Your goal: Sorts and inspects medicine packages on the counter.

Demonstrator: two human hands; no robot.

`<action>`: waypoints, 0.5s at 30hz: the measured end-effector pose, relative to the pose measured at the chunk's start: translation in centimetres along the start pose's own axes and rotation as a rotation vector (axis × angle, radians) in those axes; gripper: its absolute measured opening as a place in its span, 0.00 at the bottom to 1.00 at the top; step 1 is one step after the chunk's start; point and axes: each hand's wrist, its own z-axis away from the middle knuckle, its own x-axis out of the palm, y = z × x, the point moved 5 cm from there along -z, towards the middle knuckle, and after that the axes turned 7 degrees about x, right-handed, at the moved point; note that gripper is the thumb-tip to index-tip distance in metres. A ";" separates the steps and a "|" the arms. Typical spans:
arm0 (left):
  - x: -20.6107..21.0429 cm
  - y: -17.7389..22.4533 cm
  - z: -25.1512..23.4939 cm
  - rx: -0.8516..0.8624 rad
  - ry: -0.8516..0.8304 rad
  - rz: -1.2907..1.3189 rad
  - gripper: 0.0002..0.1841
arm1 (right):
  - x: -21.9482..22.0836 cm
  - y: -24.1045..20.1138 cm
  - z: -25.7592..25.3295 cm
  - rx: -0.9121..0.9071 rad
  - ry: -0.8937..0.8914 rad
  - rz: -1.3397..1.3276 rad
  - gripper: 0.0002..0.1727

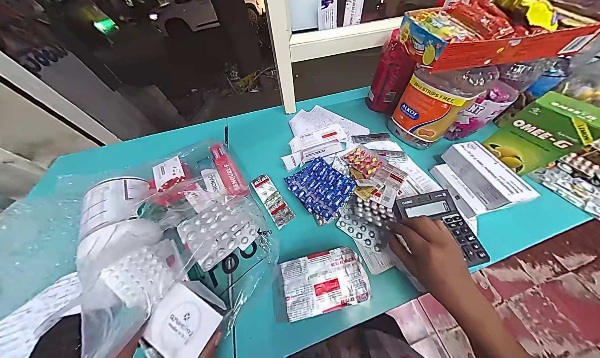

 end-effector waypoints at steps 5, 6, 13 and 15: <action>1.2 0.8 -1.3 0.039 0.186 0.093 0.51 | -1.4 2.5 -1.2 0.208 0.048 -0.275 0.15; 1.4 1.0 -1.5 0.050 0.195 0.108 0.50 | -1.5 3.0 -1.2 0.262 0.027 -0.369 0.15; 4.1 0.9 -2.3 0.024 0.148 0.170 0.52 | -1.7 5.3 -1.6 0.663 -0.133 -1.003 0.07; 4.6 1.3 -2.5 0.010 0.115 0.075 0.53 | -1.3 5.8 -1.5 0.687 -0.163 -1.070 0.08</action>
